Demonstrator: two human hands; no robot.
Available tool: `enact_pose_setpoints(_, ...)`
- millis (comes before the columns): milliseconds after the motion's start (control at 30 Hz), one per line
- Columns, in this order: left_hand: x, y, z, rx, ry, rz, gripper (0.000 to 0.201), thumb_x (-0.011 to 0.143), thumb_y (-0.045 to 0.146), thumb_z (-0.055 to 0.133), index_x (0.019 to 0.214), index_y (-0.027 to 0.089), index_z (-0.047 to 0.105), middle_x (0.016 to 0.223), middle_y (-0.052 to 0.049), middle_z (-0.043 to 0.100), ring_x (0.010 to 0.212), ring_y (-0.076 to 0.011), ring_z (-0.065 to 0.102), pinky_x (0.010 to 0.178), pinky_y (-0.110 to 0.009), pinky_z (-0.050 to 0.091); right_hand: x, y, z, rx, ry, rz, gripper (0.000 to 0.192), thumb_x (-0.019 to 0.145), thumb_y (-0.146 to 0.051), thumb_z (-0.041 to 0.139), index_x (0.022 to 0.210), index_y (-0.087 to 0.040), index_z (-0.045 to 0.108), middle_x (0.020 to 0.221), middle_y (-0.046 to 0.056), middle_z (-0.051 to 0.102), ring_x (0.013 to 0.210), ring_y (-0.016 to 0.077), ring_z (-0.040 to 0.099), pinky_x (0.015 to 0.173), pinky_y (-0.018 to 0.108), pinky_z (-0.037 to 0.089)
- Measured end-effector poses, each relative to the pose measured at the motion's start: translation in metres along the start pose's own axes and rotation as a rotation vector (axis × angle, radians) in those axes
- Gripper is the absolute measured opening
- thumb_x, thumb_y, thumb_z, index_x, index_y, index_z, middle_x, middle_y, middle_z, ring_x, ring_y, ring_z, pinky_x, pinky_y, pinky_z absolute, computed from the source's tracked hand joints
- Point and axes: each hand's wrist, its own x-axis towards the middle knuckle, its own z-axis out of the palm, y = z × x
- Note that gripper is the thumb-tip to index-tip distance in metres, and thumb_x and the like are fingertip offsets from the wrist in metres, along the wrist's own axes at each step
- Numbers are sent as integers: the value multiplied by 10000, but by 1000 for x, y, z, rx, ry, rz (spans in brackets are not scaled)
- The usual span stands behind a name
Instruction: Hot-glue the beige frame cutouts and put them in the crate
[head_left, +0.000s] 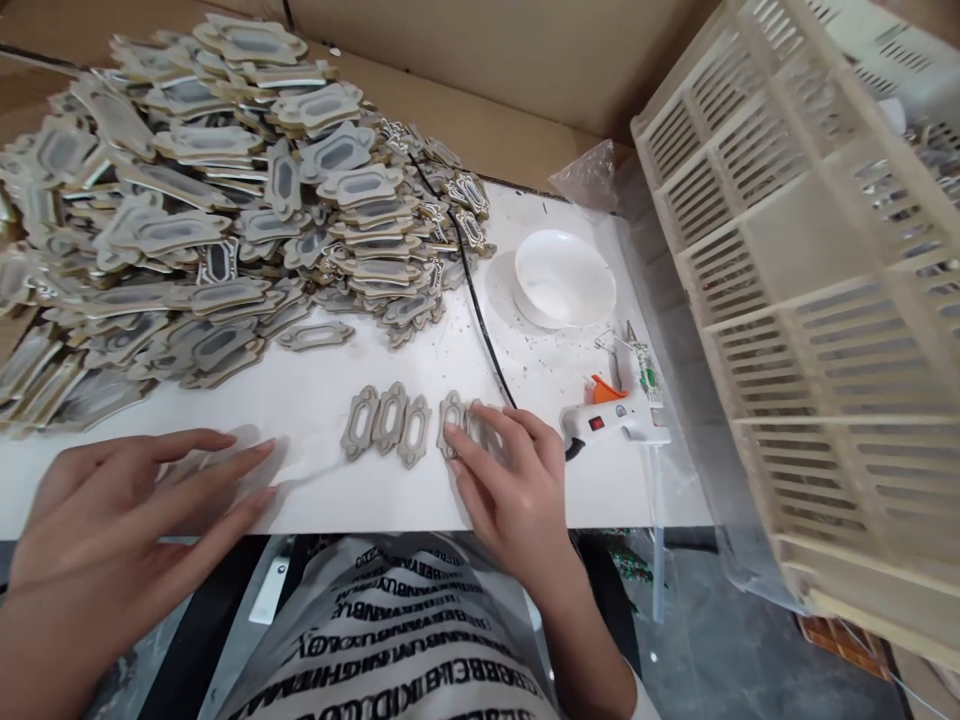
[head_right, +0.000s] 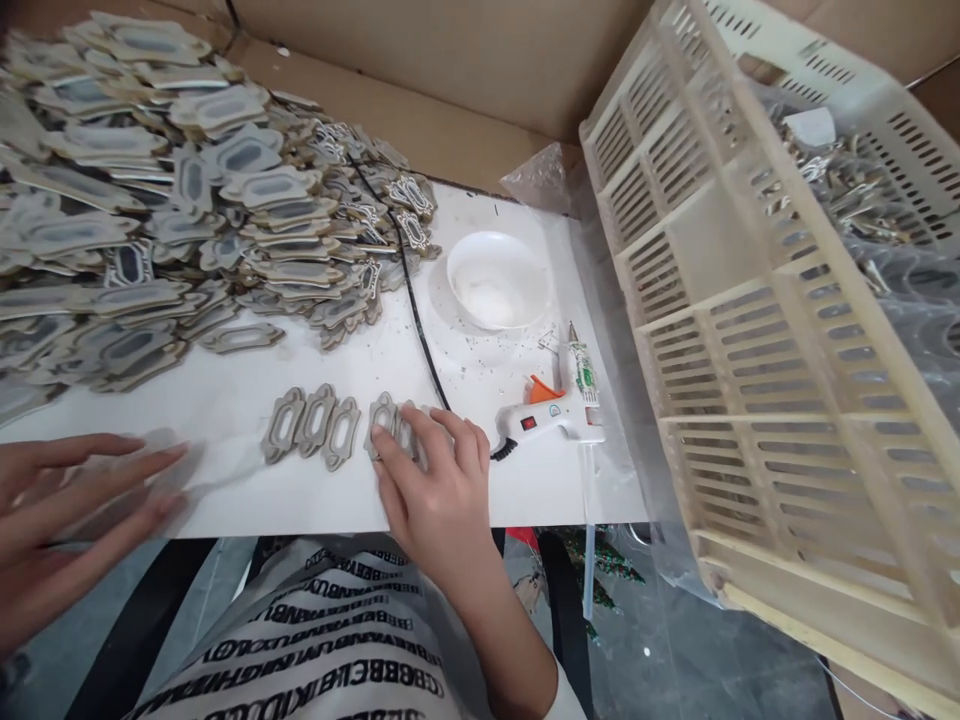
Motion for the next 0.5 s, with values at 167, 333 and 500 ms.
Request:
enact_pose_setpoints(167,6,9,-1,49,16,196,204,988,346,606,1173,326,690,1083,-40,691,909,-200,645,838,-359,455,1,-21,3,64,51,-62,218,935,-141,630,1119,-191,737,1150,108,727,1087,272,576,936,434,509)
enact_pose_setpoints(333,0,10,-2,29,59,198,196,945,229,670,1124,298,711,1045,-41,688,853,-199,639,818,-359,463,7,-55,23,42,-55,-277,194,960,-244,649,1132,-211,734,1181,38,738,1049,218,574,1010,414,430)
enact_pose_setpoints(500,-5,14,1,77,48,230,235,960,293,651,1184,349,694,1097,-39,685,861,-192,630,851,-365,480,8,-64,34,-45,-130,-358,283,1012,-361,592,1212,-197,708,1236,57,710,1089,224,545,1034,430,378)
